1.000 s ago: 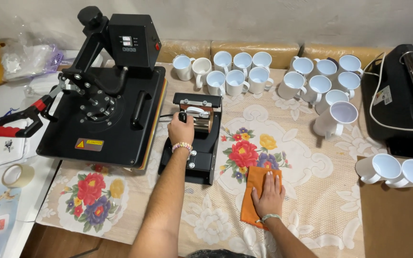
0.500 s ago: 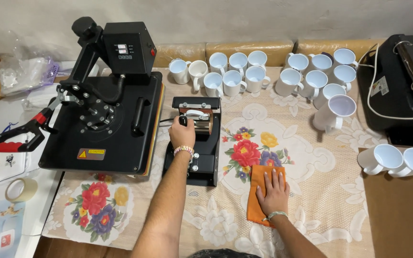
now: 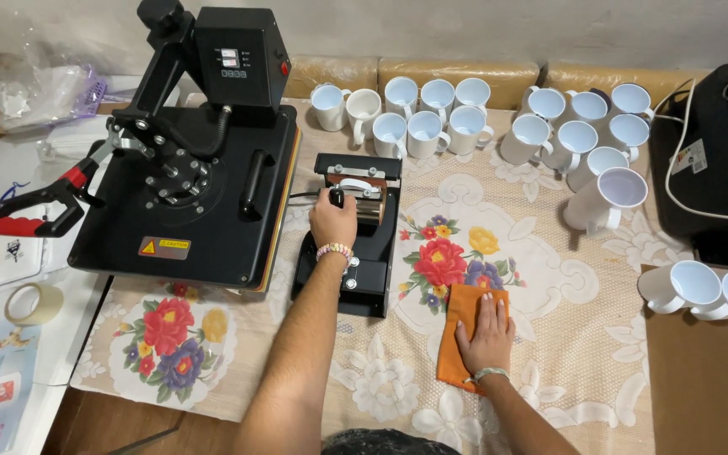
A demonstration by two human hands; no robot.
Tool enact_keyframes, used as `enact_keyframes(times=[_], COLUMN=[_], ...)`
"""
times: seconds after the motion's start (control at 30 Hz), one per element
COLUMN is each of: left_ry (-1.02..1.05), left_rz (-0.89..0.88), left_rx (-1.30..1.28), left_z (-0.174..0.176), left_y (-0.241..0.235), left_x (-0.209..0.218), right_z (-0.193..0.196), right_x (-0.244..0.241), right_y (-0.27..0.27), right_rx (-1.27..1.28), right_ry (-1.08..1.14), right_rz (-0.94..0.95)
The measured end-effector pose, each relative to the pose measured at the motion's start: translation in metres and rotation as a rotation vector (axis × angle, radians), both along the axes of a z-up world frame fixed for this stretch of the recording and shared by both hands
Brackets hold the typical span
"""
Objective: Cleaning a mug heat press machine and a ceramic mug using a cloth at a workstation.
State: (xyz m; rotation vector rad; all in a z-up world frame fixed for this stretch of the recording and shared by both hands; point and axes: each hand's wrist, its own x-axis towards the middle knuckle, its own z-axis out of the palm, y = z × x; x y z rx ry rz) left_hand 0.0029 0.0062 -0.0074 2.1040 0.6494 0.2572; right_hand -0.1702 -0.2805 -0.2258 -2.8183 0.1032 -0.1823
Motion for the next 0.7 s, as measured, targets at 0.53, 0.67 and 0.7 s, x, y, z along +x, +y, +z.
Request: enact_keyframes(times=[0.53, 0.67, 0.7], left_ry=[-0.230, -0.397, -0.447], left_rz=[0.101, 0.082, 0.093], left_rx=[0.295, 0.421, 0.435], left_z=[-0.066, -0.092, -0.096], left_y=[0.021, 0.044, 0.048], left_x=[0.023, 0.036, 0.038], right_z=[-0.012, -0.011, -0.011], right_x=[-0.001, -0.001, -0.001], right_y=[0.000, -0.001, -0.001], right_rx=[-0.043, 0.001, 0.028], right_ry=[0.091, 0.069, 0.031], right_rz=[-0.012, 0.005, 0.022])
